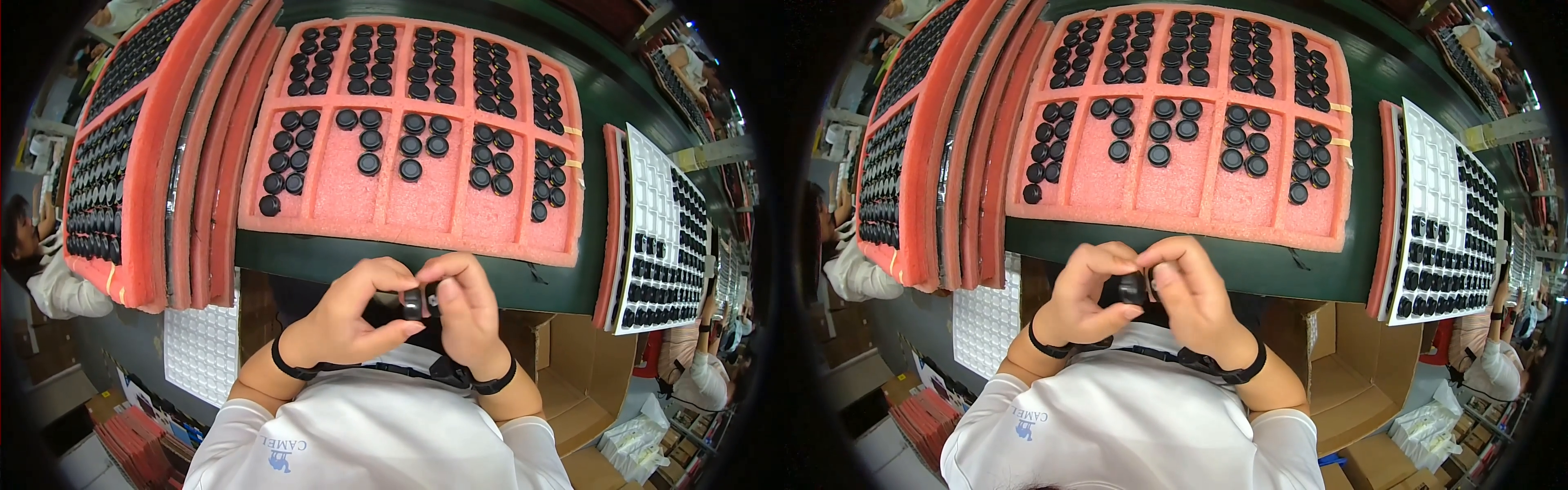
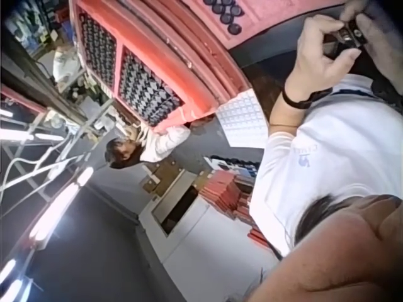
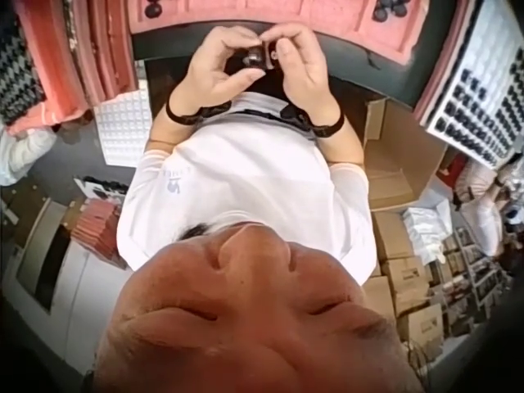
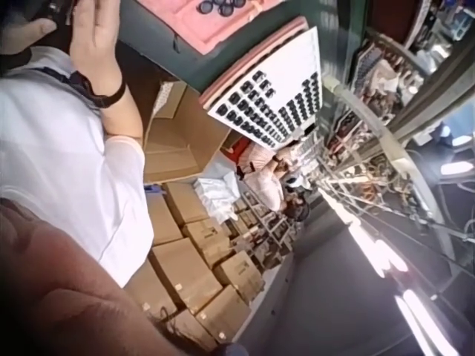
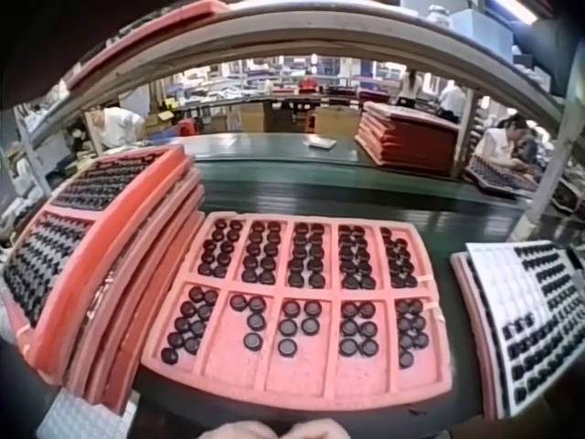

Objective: The person picks up a black component and a small circular piece from a pink tray, fits them together by hand, and places the assembled unit into a white grid tray.

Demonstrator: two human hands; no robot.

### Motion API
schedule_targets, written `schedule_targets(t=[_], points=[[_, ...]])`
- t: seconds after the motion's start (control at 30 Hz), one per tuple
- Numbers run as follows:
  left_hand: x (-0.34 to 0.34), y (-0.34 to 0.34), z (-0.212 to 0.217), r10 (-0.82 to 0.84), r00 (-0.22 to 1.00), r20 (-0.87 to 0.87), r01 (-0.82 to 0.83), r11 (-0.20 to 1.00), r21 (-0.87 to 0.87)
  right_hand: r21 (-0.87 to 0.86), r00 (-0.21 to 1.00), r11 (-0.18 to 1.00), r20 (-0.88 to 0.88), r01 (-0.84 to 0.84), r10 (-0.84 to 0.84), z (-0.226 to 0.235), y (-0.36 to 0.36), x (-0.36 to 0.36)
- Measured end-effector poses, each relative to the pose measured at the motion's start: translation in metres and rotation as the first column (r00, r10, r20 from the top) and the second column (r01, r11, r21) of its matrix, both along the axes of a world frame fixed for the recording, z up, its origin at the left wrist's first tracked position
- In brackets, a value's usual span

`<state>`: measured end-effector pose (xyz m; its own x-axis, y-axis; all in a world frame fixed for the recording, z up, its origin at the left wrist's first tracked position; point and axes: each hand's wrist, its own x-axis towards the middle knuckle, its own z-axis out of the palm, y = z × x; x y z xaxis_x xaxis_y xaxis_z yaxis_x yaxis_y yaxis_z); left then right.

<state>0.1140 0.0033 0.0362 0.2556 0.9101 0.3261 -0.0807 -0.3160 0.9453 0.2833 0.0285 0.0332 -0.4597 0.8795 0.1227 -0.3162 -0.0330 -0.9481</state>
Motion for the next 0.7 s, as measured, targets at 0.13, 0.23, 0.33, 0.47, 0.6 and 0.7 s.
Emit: schedule_targets(t=[0.13, 0.23, 0.33, 0.47, 0.6, 0.7], points=[[-0.0025, 0.0000, 0.0016, -0.066, 0.986, 0.155, 0.078, 0.994, -0.076, -0.158, 0.968, 0.985, -0.248, -0.069, 0.028, 0.0060, 0.0059, -0.0016], [-0.0009, -0.0004, 0.0056, -0.075, 0.983, 0.167, 0.091, 0.992, -0.090, -0.171, 0.958, 0.984, -0.285, -0.057, 0.006, 0.0085, 0.0080, -0.0051], [0.0009, -0.0011, 0.0071, -0.053, 0.980, 0.193, 0.079, 0.988, -0.131, -0.217, 0.935, 0.971, -0.353, -0.100, 0.017, 0.0090, 0.0099, -0.0061], [0.0009, 0.0002, 0.0070, -0.057, 0.980, 0.191, 0.081, 0.989, -0.121, -0.212, 0.927, 0.973, -0.376, -0.095, 0.009, 0.0081, 0.0094, -0.0074], [0.0011, 0.0007, 0.0058, -0.061, 0.978, 0.200, 0.085, 0.990, -0.113, -0.171, 0.931, 0.981, -0.364, -0.093, 0.025, 0.0074, 0.0099, -0.0076], [-0.0009, 0.0022, 0.0021, -0.106, 0.975, 0.194, 0.116, 0.992, -0.041, -0.164, 0.931, 0.982, -0.364, -0.092, 0.026, 0.0055, 0.0099, -0.0074]])
